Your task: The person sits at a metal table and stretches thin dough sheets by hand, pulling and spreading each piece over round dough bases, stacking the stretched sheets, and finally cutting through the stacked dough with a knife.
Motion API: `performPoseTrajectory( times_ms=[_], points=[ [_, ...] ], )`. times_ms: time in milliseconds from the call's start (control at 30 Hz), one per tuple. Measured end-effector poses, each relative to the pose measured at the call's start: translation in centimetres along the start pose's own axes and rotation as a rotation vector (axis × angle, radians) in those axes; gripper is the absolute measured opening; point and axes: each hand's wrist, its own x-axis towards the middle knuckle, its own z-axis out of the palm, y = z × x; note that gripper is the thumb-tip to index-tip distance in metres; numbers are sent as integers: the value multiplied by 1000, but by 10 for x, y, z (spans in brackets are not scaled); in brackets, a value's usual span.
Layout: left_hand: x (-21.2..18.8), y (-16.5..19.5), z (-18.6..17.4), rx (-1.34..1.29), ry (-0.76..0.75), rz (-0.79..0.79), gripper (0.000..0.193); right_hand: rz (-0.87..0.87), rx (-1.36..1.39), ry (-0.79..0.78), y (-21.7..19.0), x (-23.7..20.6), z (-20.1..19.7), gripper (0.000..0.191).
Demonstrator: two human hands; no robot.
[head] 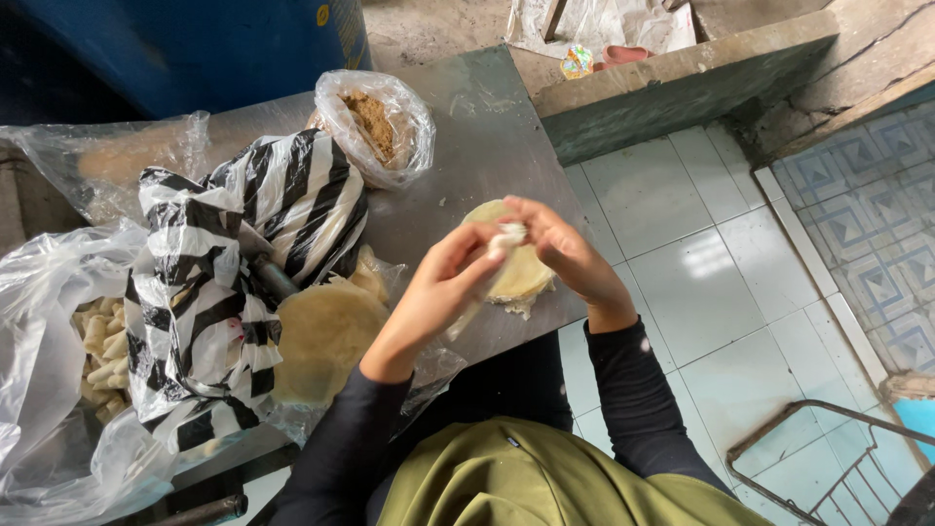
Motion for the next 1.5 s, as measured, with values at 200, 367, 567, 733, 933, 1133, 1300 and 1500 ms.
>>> performPoseTrajectory(
  times_ms=[200, 367, 567, 733, 933, 1133, 1300, 1500],
  points=[
    [22, 20, 20, 778, 213, 166, 17, 71, 195, 149, -4, -14, -9, 32],
    [19, 27, 24, 1173, 341, 294, 5, 54, -185, 303, -14, -23, -18, 18],
    [18, 0, -2, 984, 357, 173, 11, 141, -204, 348, -3, -17, -11, 17],
    [35, -45, -24, 1197, 449, 48, 11, 88, -652, 418, 29, 5, 2, 15],
    [47, -76, -28, 1369, 516, -5, 13, 36, -846, 509, 40, 8, 4, 13],
    [56, -82, -28, 1441, 520, -10, 13, -22, -892, 559, 43, 11, -1, 8],
    [58, -80, -26, 1501, 505, -21, 10, -31, -960, 576, 45, 12, 1, 8],
    [6, -33, -27, 1552, 501, 191, 33, -242, -1223, 575, 17, 11, 37, 27]
  ],
)
